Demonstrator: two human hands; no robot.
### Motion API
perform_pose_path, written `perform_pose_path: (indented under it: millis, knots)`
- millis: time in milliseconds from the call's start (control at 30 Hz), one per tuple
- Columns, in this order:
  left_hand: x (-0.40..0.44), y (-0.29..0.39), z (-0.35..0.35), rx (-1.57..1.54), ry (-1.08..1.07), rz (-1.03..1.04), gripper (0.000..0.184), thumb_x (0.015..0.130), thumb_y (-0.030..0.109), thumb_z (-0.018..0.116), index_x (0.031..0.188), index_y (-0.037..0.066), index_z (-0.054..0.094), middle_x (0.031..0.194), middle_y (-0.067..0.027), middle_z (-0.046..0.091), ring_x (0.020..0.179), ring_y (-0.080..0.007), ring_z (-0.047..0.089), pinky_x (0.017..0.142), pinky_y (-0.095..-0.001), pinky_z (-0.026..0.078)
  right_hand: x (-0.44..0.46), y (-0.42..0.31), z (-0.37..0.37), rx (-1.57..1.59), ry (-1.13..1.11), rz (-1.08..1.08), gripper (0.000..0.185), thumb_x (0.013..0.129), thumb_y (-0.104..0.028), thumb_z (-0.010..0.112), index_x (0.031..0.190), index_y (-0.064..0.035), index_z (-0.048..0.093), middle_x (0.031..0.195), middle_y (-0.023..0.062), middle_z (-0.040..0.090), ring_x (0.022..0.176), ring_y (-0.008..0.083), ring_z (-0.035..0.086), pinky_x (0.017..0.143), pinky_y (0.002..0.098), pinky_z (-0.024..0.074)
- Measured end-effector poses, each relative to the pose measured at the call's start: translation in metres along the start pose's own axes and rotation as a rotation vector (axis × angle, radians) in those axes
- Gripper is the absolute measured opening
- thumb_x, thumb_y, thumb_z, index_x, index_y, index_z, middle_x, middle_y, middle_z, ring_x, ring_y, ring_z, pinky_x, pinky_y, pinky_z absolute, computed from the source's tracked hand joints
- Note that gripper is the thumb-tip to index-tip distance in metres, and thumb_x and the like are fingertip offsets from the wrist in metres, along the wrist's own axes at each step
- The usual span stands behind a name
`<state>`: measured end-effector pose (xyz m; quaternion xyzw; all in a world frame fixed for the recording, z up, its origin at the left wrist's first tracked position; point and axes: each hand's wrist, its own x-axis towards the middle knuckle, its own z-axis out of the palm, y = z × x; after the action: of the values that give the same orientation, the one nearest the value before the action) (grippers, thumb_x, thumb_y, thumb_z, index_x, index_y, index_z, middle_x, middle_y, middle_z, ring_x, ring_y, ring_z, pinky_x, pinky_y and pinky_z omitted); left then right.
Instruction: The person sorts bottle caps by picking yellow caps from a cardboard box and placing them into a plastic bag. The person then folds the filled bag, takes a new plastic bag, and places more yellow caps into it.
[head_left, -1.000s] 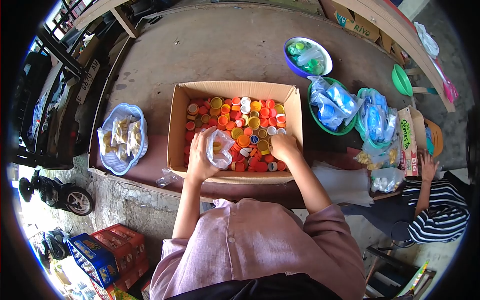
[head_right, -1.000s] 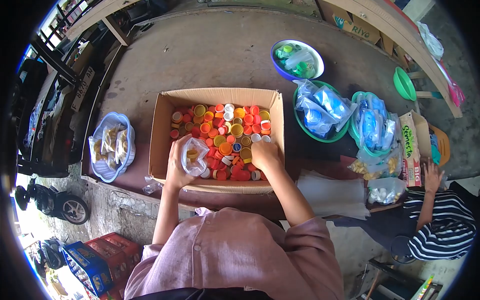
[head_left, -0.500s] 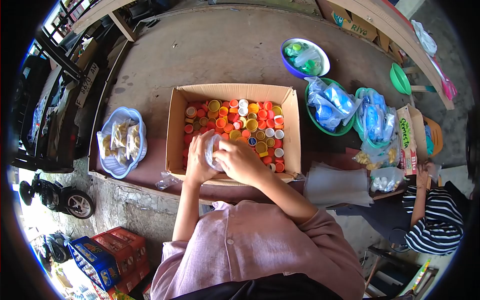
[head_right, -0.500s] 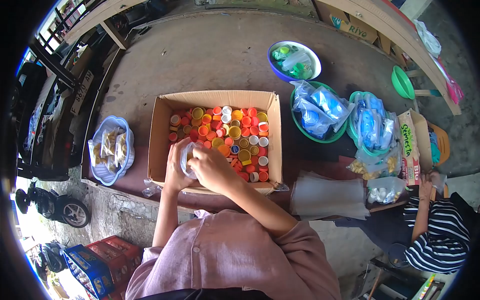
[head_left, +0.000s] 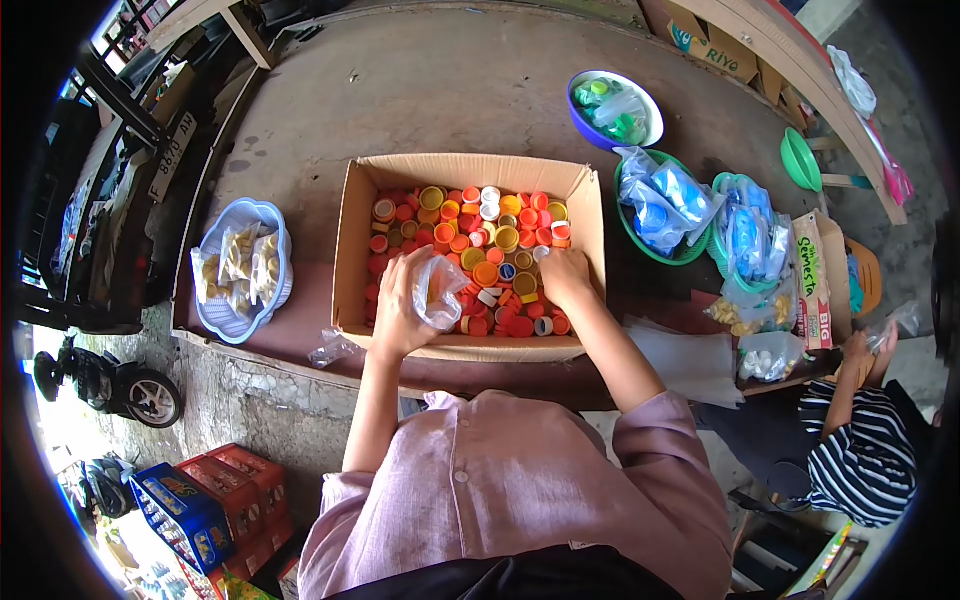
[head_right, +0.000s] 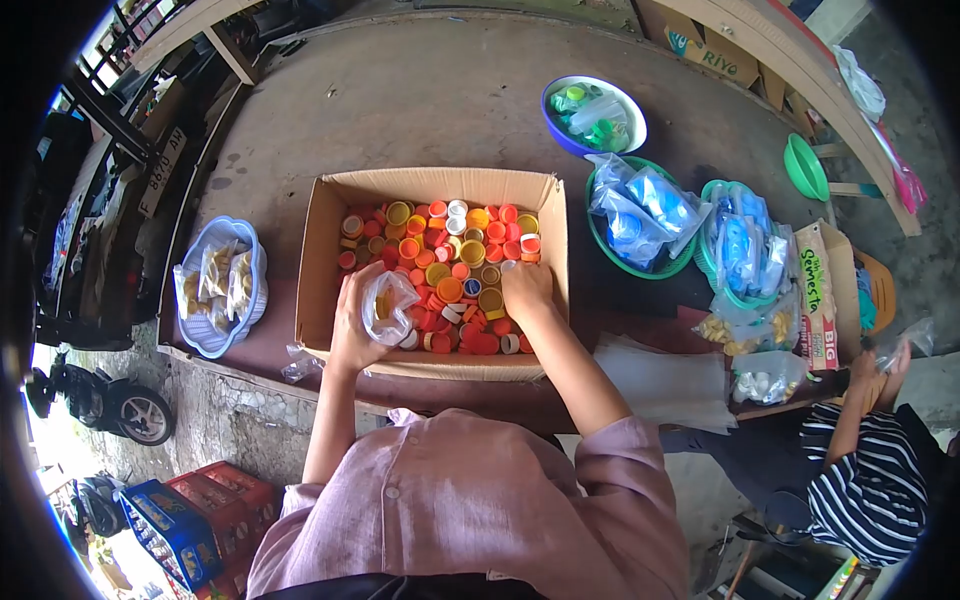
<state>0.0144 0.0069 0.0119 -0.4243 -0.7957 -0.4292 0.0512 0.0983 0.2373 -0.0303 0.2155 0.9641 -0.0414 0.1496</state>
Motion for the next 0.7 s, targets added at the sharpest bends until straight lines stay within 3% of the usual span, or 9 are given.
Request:
perform_pose_path:
  millis: [133, 200, 300, 367, 467, 567, 667, 700]
  knots:
    - [0.001, -0.003, 0.001, -0.028, 0.019, -0.024, 0.069, 0.053, 0.016, 0.071, 0.115, 0.001, 0.045, 0.103, -0.0155, 0.054, 0.091, -0.0344, 0.05, 0.084, -0.0406, 0.04, -0.013, 0.003, -0.022, 0.089, 0.049, -0.088, 0.01, 0.072, -0.002, 0.056, 0.078, -0.0071, 0.062, 0.084, 0.0122, 0.059, 0.084, 0.0267, 0.058, 0.074, 0.0376, 0.0454]
    - [0.0, -0.002, 0.0, -0.034, 0.013, -0.008, 0.069, 0.053, 0.015, 0.071, 0.115, 0.001, 0.044, 0.102, -0.0158, 0.054, 0.091, -0.0339, 0.05, 0.083, -0.0405, 0.04, -0.03, -0.007, -0.046, 0.537, 0.287, -0.278, 0.01, 0.076, -0.012, 0.06, 0.078, -0.0016, 0.059, 0.088, 0.0123, 0.054, 0.081, 0.0271, 0.056, 0.073, 0.0346, 0.0439]
    - [0.003, 0.003, -0.001, -0.024, 0.004, -0.047, 0.069, 0.053, 0.015, 0.071, 0.115, 0.001, 0.044, 0.102, -0.0156, 0.054, 0.09, -0.0336, 0.05, 0.083, -0.0405, 0.04, -0.054, -0.042, -0.079, 0.93, 0.505, -0.564, 0.01, 0.076, -0.012, 0.062, 0.079, -0.0025, 0.059, 0.093, 0.0112, 0.054, 0.089, 0.0261, 0.053, 0.078, 0.0344, 0.0427]
    - [0.003, 0.003, -0.001, -0.025, -0.001, -0.026, 0.069, 0.053, 0.015, 0.071, 0.115, 0.002, 0.044, 0.102, -0.0155, 0.054, 0.091, -0.0336, 0.05, 0.083, -0.0406, 0.04, -0.066, -0.064, -0.085, 0.9, 0.44, -0.624, 0.01, 0.074, -0.011, 0.063, 0.077, -0.0022, 0.058, 0.102, 0.0133, 0.051, 0.099, 0.0287, 0.049, 0.086, 0.0363, 0.0387]
    - [-0.001, -0.003, 0.002, -0.05, -0.003, -0.006, 0.069, 0.054, 0.016, 0.071, 0.115, 0.002, 0.044, 0.103, -0.0152, 0.053, 0.092, -0.0336, 0.05, 0.084, -0.0409, 0.04, -0.059, -0.096, -0.056, 0.612, 0.57, -0.638, 0.006, 0.071, -0.008, 0.062, 0.071, -0.0018, 0.062, 0.113, 0.0168, 0.048, 0.106, 0.0317, 0.046, 0.09, 0.038, 0.0375]
    - [-0.001, -0.007, 0.005, -0.093, 0.02, -0.013, 0.069, 0.054, 0.017, 0.072, 0.115, 0.002, 0.043, 0.104, -0.0152, 0.053, 0.093, -0.0333, 0.05, 0.084, -0.0412, 0.04, -0.058, -0.101, -0.049, 0.71, 0.453, -0.684, 0.008, 0.073, -0.006, 0.059, 0.077, -0.0015, 0.065, 0.124, 0.0213, 0.041, 0.114, 0.0338, 0.042, 0.095, 0.0396, 0.037]
    - [0.001, -0.004, 0.001, -0.108, 0.014, 0.006, 0.069, 0.055, 0.02, 0.074, 0.115, 0.002, 0.043, 0.103, -0.0159, 0.053, 0.092, -0.0329, 0.05, 0.083, -0.0416, 0.04, -0.041, -0.073, -0.064, 1.042, 0.468, -0.697, 0.007, 0.075, -0.005, 0.057, 0.075, -0.0025, 0.064, 0.104, 0.0177, 0.054, 0.094, 0.0276, 0.056, 0.081, 0.036, 0.0458]
    - [0.001, -0.003, 0.001, -0.086, 0.003, -0.022, 0.069, 0.056, 0.02, 0.074, 0.114, 0.002, 0.044, 0.102, -0.0161, 0.053, 0.092, -0.0329, 0.05, 0.083, -0.0414, 0.041, -0.029, -0.059, -0.059, 1.036, 0.453, -0.536, 0.006, 0.074, -0.005, 0.058, 0.074, -0.0034, 0.064, 0.096, 0.0159, 0.056, 0.088, 0.0263, 0.058, 0.076, 0.0357, 0.0472]
